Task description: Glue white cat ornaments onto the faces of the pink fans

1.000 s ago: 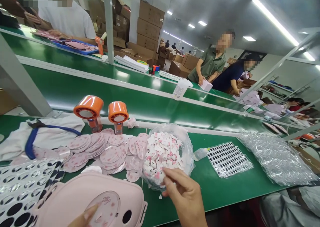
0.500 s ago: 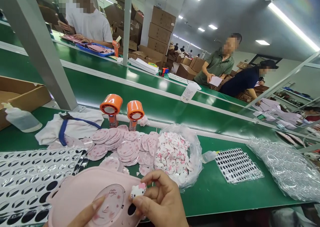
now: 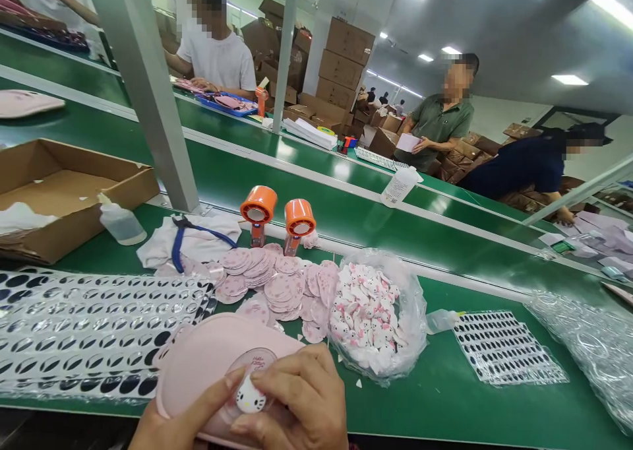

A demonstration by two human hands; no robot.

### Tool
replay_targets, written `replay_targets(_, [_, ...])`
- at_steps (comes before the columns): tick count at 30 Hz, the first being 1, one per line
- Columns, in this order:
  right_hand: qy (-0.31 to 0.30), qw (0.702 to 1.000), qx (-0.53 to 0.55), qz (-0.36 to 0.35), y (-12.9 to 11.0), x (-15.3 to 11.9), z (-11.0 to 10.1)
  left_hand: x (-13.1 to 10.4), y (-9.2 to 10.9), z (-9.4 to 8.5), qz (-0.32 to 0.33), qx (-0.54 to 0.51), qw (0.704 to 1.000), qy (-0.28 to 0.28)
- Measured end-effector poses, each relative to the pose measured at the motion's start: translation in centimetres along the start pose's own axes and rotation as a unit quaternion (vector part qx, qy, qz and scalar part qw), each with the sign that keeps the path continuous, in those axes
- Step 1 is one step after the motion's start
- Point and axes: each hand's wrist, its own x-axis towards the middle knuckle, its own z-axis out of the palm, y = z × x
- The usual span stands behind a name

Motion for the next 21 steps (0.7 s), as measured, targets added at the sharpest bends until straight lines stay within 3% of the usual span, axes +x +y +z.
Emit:
replay_targets(7, [-0.005, 0.997, -0.07, 0.041, -0.2, -1.3, 0.7, -0.5, 0.7, 0.6, 0.022, 0.003, 1.0, 0.017])
replay_targets(15, [-0.008, 0.997, -0.038, 0.063, -0.3, -1.1, 0.7, -0.4, 0.5, 0.3, 0.028, 0.018, 0.999, 0.02])
replay_targets(18, [0.009, 0.996, -0.036, 0.076, -0.2, -1.3, 0.8, -0.6, 0.5, 0.7, 0.019, 0.022, 0.999, 0.03])
replay_targets(21, [0.033, 0.996, -0.016, 0.084, 0.1, -1.3, 0.5, 0.0, 0.7, -0.1, 0.048, 0.008, 0.998, 0.033])
